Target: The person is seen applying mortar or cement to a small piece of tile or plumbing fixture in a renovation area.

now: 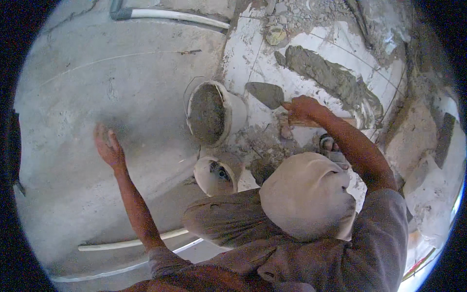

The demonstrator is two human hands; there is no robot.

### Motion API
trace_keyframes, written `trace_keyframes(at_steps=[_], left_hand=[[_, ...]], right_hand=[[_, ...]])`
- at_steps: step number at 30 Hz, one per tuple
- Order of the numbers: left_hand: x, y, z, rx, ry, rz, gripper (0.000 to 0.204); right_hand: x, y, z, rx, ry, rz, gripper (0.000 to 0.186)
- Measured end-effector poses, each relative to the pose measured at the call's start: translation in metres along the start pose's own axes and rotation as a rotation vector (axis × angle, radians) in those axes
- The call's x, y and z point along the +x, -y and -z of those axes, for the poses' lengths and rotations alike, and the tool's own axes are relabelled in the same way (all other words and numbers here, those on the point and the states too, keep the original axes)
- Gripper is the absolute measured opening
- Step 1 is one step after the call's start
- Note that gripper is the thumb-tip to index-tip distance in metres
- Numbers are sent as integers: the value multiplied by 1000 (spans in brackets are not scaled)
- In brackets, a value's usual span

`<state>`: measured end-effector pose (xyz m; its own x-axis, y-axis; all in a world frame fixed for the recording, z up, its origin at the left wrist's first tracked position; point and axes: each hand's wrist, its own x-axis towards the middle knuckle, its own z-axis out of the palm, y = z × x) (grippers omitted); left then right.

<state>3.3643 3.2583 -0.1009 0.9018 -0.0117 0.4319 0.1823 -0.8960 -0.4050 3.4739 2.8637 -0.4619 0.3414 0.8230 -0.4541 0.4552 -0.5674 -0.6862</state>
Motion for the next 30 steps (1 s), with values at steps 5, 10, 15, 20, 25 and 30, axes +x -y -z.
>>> trace_keyframes(at_steps=[5,10,15,20,25,30], left_hand=[[34,45,-9,396,-132,-132,42],[31,57,-26,500,-210,-117,52],[31,55,-34,493,-227,-61,57],[32,57,-32,502,-222,-75,57],[43,47,-28,519,-214,-45,61],[35,45,-35,502,-230,37,68]], right_hand=[[-4,-8,-27,411,-224,-81,45],[19,13,-23,422,-378,-42,45],[69,26,-25,426,-670,63,48],[105,35,-11,472,-594,115,53],[125,34,-10,464,-626,140,52],[139,27,-21,494,-663,141,50]])
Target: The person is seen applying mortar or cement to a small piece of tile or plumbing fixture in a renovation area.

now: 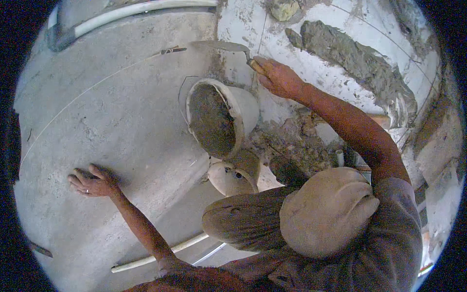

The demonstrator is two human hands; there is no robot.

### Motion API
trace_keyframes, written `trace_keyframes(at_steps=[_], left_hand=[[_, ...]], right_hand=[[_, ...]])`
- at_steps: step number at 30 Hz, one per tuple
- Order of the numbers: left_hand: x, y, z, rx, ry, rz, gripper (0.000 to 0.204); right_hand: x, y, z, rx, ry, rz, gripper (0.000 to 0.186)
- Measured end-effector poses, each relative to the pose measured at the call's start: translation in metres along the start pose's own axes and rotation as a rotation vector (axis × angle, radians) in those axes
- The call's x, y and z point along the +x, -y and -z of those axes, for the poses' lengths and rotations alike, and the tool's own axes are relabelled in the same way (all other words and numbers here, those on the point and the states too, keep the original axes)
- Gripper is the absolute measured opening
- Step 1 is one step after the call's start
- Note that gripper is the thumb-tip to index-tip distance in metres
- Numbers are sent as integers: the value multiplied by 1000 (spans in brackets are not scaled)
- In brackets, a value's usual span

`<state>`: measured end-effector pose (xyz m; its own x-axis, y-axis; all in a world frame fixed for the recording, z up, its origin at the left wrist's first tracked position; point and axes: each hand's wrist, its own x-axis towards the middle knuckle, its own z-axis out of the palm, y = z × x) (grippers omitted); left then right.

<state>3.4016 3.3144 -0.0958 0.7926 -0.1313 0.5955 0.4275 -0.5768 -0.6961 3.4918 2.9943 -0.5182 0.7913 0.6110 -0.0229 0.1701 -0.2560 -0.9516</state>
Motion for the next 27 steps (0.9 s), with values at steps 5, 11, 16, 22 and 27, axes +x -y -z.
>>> trace_keyframes(at_steps=[5,11,16,22,27], left_hand=[[-5,13,-7,29,2,-18,67],[-7,7,-10,17,-84,-67,62],[-5,8,-9,34,-90,-57,61],[-7,17,-13,42,-92,-57,67],[-2,2,-9,29,-128,-49,68]], right_hand=[[4,2,-3,25,12,38,47],[6,7,-3,58,-40,66,47],[10,-4,-14,28,-74,109,46],[10,-4,-12,30,-30,79,49],[11,-6,-13,-13,31,3,50]])
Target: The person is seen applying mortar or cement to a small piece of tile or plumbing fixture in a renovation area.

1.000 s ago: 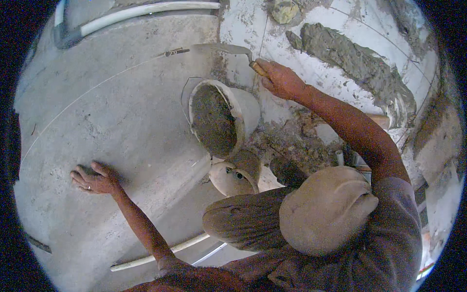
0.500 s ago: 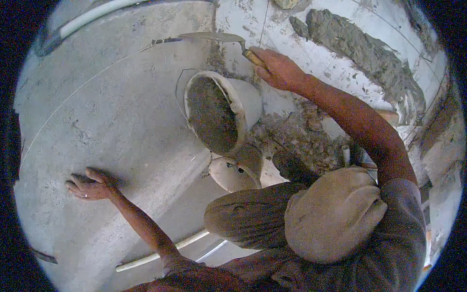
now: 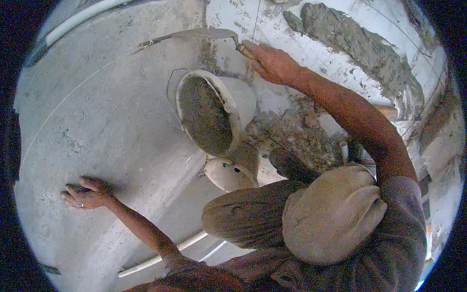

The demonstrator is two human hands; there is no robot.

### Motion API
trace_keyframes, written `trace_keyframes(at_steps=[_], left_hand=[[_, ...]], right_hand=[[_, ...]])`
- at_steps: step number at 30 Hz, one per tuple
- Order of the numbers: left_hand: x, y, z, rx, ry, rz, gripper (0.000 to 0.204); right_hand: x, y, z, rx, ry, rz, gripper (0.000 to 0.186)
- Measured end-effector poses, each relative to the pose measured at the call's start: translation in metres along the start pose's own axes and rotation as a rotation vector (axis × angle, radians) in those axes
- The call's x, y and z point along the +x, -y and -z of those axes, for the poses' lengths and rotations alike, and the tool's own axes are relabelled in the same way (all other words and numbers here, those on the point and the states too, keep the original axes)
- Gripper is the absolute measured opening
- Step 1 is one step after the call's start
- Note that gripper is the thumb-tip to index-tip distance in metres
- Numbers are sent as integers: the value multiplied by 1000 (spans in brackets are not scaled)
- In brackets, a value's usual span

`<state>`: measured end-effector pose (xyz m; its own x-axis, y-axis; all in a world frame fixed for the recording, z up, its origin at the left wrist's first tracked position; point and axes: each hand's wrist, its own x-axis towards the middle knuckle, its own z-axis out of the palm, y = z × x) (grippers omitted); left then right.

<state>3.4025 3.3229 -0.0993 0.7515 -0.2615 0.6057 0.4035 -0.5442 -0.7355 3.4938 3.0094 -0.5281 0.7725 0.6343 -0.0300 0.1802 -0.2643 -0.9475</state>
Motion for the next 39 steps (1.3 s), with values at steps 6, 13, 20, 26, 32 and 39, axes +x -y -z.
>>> trace_keyframes(at_steps=[6,13,20,26,32,39], left_hand=[[0,6,-2,-17,-1,-24,63],[-4,10,1,0,-10,-68,60],[-2,8,-3,-22,-26,-37,62],[0,7,0,-53,-3,21,68],[-7,18,-7,-22,-3,-3,68],[-4,10,-4,-44,-49,-43,63]], right_hand=[[-2,-8,-2,-90,-12,-35,50],[-11,19,14,-58,56,-142,50],[-8,34,13,-55,74,-222,52],[1,37,10,-41,90,-145,53],[2,47,11,-94,154,-195,47],[3,54,5,-34,90,-155,42]])
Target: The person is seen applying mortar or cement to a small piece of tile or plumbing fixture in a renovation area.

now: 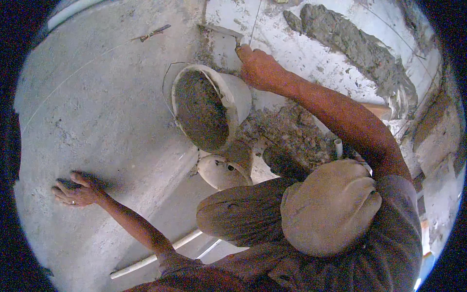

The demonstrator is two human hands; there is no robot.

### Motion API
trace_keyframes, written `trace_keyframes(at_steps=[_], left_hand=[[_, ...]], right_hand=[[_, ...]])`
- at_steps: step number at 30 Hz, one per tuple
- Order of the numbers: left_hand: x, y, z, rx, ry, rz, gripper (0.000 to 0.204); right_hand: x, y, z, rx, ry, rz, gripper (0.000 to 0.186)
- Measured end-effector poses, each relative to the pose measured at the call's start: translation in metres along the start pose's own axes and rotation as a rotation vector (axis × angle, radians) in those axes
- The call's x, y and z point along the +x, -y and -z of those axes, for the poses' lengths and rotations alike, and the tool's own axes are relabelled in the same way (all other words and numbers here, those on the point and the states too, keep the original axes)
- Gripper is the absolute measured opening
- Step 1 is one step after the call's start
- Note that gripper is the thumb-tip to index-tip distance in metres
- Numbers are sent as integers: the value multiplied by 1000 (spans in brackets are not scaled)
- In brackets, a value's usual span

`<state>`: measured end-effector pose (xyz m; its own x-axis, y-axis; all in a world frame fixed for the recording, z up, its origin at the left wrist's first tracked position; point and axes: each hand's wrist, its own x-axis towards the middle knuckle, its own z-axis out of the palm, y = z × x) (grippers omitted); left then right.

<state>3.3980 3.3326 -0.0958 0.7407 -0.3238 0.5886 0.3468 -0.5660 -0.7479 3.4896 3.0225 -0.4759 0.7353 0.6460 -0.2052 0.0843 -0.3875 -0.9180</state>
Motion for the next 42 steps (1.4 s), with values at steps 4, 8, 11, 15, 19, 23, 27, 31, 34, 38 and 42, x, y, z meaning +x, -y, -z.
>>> trace_keyframes(at_steps=[4,8,11,15,19,23,27,31,34,38,42], left_hand=[[-1,3,-1,23,-3,-22,61],[-1,5,-2,20,-16,-35,57],[-2,7,-3,35,-24,-39,56],[-1,2,-2,16,-22,-42,58],[3,4,2,44,0,-19,58],[-6,-1,-6,4,-28,-34,59],[1,6,-1,45,-1,-26,62],[2,-2,1,18,4,13,62],[6,3,3,12,-35,-25,62],[-3,-3,-2,16,-14,-2,62],[0,-2,-2,-10,-33,-5,61]], right_hand=[[4,5,-2,24,-2,73,38],[-4,16,7,128,25,19,36],[-13,13,8,80,-72,118,36],[-18,14,16,56,-99,123,37],[-3,-11,13,14,-92,97,39],[2,-9,11,5,27,9,42],[2,-6,3,19,-55,98,42],[1,-3,7,34,-32,50,43],[8,-8,2,60,-17,62,43],[8,5,17,40,45,43,42],[-4,16,23,87,55,37,43]])
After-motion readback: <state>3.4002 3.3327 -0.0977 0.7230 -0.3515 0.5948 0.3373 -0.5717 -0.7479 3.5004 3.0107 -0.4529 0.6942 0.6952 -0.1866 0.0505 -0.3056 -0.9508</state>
